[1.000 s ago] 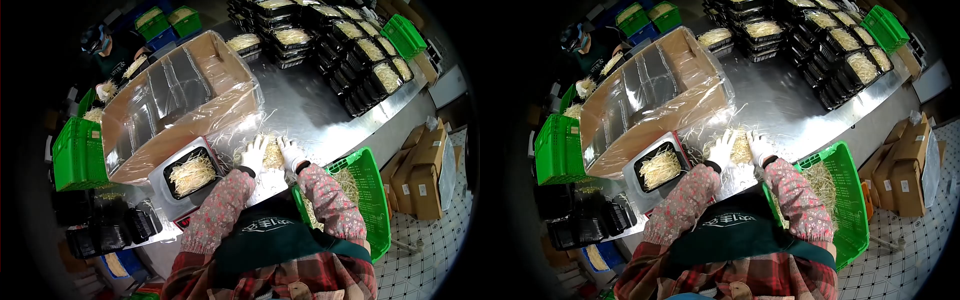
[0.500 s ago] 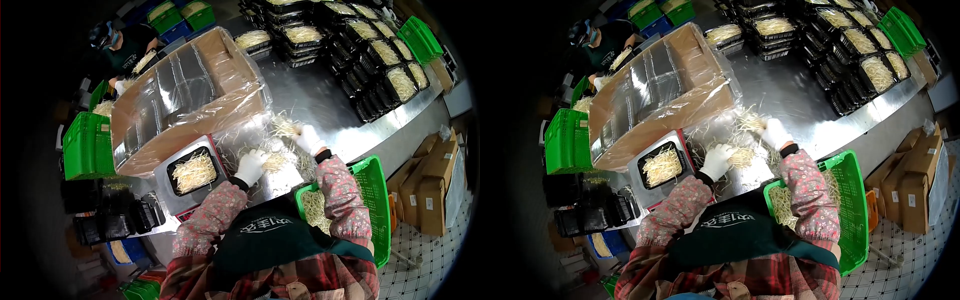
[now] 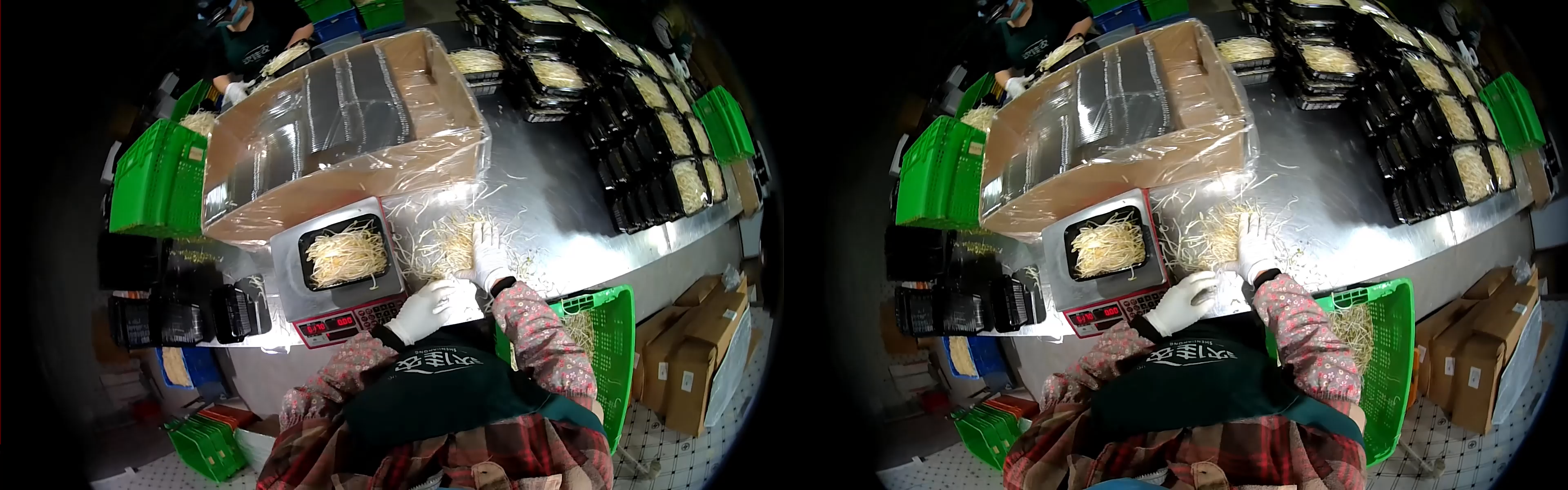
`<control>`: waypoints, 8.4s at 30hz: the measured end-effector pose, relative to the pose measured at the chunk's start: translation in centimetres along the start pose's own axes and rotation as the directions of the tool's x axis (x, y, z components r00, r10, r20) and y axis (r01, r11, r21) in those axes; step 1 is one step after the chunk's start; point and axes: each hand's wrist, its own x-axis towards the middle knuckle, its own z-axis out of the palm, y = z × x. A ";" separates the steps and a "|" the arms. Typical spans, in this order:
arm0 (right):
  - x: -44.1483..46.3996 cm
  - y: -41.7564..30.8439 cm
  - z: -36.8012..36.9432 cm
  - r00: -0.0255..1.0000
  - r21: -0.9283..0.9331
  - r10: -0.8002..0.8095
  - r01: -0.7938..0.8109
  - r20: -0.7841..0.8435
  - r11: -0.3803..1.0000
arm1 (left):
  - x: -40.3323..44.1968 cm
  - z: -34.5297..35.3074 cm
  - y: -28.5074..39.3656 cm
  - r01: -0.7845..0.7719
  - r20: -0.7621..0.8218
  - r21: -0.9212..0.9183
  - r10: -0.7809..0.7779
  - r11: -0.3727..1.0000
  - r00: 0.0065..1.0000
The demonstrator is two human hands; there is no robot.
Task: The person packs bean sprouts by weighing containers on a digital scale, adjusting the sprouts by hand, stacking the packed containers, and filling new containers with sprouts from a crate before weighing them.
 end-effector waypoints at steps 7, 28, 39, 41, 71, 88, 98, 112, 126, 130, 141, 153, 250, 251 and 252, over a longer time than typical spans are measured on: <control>1.3 2.0 0.2 0.957 0.190 -0.095 0.151 -0.276 0.970 | -4.8 -5.7 3.2 -0.018 0.021 -0.026 0.018 0.999 1.000; 4.0 -24.3 -4.9 0.618 -0.147 -0.763 0.751 -0.187 0.644 | -5.4 -17.0 -6.3 0.088 -0.739 0.269 0.148 0.959 0.657; 3.5 -18.4 -10.0 0.829 -0.248 -0.542 0.559 0.137 0.791 | -5.6 -16.9 -6.1 0.283 -0.504 0.704 0.177 0.652 0.846; 2.5 -17.9 -10.0 0.816 -0.212 -0.576 0.572 0.047 0.793 | -5.4 -16.8 -6.3 0.288 -0.502 0.724 0.191 0.627 0.843; -1.0 -17.6 -18.5 0.676 0.325 -0.559 0.729 -0.480 0.602 | -6.3 -16.9 -7.6 -0.379 -0.756 -0.488 -0.164 0.786 0.633; 1.1 -14.9 -13.8 0.836 0.215 -0.524 0.549 -0.164 0.808 | -7.6 -21.9 -4.0 0.092 -0.559 0.556 0.290 0.826 0.777; 1.9 -16.8 -8.1 0.848 -0.004 -0.520 0.522 -0.097 0.853 | -4.2 -20.1 -2.1 0.131 -0.153 0.668 -0.037 0.733 0.987; -1.7 -18.5 -20.8 0.711 0.457 -0.521 0.703 -0.471 0.545 | -5.5 -21.1 -0.5 0.183 -0.289 0.480 -0.043 0.858 0.956; 0.8 -17.8 -13.2 0.835 0.194 -0.490 0.539 -0.250 0.820 | -10.5 -24.9 -6.9 -0.085 -0.377 -0.309 -0.040 0.947 0.925; -0.4 -22.1 -11.6 0.866 -0.010 -0.487 0.489 -0.113 0.872 | -6.7 -22.2 -2.5 0.012 -0.384 0.301 0.110 0.954 0.917; 0.5 -15.4 -10.2 0.847 0.157 -0.521 0.532 -0.109 0.832 | -2.4 -17.0 -6.0 -0.035 -0.289 0.622 0.271 0.782 0.918; -1.4 -18.8 -21.3 0.790 0.570 -0.513 0.605 -0.337 0.556 | -7.1 -20.9 -2.1 0.017 -0.482 0.236 0.102 0.972 0.870; 2.7 -17.5 -5.7 0.592 0.292 -0.608 0.800 -0.530 0.524 | -4.0 -17.7 -3.7 0.018 -0.509 0.357 0.178 0.934 0.842; 2.4 -17.1 -7.0 0.633 0.412 -0.577 0.774 -0.516 0.481 | -4.2 -17.7 -3.9 0.015 -0.541 0.365 0.199 0.931 0.817; 1.9 -16.5 -8.1 0.716 0.509 -0.518 0.698 -0.469 0.504 | -4.3 -17.5 -4.4 -0.028 -0.561 0.410 0.276 0.912 0.781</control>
